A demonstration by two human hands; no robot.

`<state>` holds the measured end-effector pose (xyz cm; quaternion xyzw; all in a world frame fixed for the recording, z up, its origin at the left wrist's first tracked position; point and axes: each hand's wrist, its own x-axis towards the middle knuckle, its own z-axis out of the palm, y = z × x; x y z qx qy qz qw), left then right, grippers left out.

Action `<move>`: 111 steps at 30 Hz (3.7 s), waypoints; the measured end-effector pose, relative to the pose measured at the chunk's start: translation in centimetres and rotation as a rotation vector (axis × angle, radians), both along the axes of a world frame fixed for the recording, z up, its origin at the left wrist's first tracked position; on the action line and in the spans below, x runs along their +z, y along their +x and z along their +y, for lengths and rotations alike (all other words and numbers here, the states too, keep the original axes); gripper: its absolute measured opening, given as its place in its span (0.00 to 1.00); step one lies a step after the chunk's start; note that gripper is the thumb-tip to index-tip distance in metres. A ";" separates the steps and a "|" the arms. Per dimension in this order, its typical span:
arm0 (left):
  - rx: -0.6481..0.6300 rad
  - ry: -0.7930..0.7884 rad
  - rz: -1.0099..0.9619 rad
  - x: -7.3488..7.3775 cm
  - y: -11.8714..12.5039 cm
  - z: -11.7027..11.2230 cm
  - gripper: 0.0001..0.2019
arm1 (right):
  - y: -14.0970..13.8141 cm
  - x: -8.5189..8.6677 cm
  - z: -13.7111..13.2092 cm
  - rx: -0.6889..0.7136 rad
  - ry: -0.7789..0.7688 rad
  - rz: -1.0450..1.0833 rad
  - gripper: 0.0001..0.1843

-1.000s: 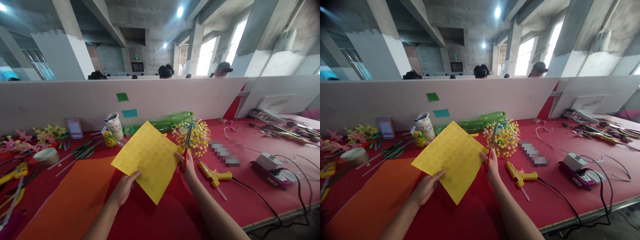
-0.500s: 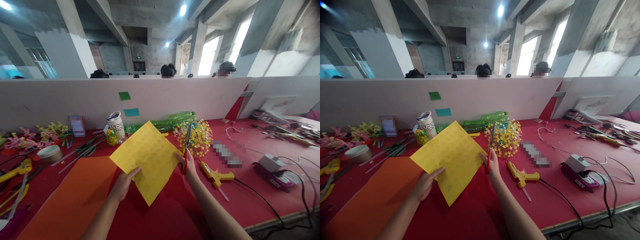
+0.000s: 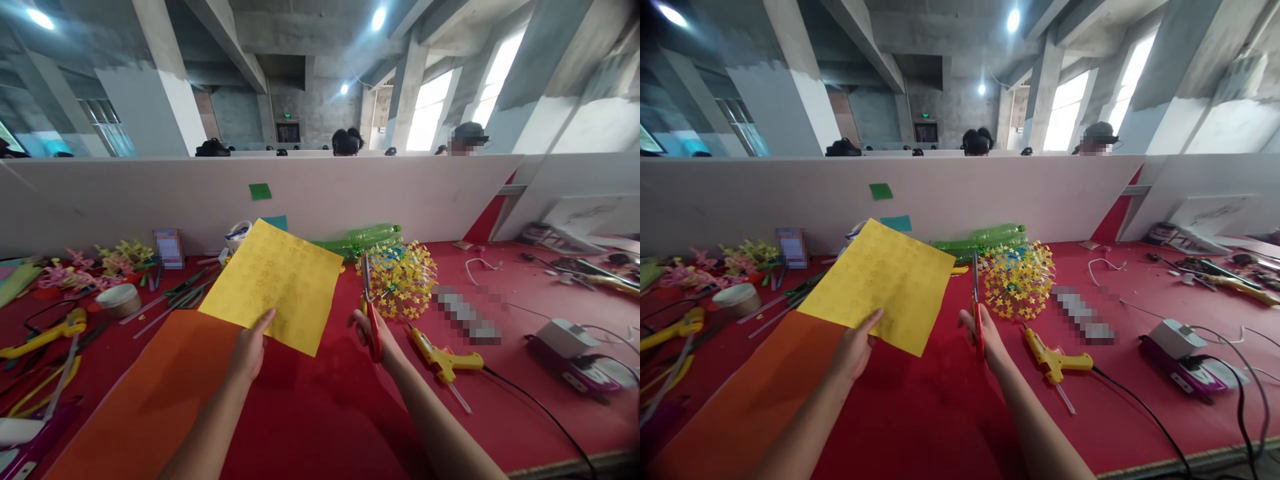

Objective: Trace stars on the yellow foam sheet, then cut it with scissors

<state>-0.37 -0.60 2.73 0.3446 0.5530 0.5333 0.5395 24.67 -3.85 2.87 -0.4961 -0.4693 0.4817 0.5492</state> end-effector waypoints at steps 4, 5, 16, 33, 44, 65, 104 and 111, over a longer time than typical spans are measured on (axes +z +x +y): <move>-0.058 0.019 -0.033 -0.5 3.0 -1.3 0.19 | -2.4 0.6 -0.2 -0.031 -0.035 0.068 0.14; -0.077 0.036 -0.052 -0.4 3.4 -1.7 0.19 | -2.7 0.8 -0.1 -0.054 -0.013 0.070 0.14; -0.418 0.028 -0.372 1.6 -4.1 -0.3 0.25 | 2.5 2.5 1.1 0.015 0.083 -0.017 0.19; -0.033 0.231 -0.201 2.1 -1.8 2.5 0.19 | 2.6 1.1 -0.3 0.283 -0.004 -0.319 0.16; 0.098 0.343 -0.155 5.1 -0.5 2.1 0.15 | -1.0 0.6 -3.1 0.418 -0.123 -0.597 0.24; 0.040 0.203 -0.067 5.3 0.6 0.1 0.10 | -2.1 -0.4 -3.6 0.366 -0.307 -0.333 0.26; -0.091 0.221 -0.163 0.6 0.8 0.4 0.17 | -3.2 -0.9 -3.7 0.331 -0.261 -0.472 0.25; -0.197 0.257 -0.221 0.4 1.4 -0.1 0.21 | -3.6 -0.8 -3.7 0.292 -0.254 -0.495 0.27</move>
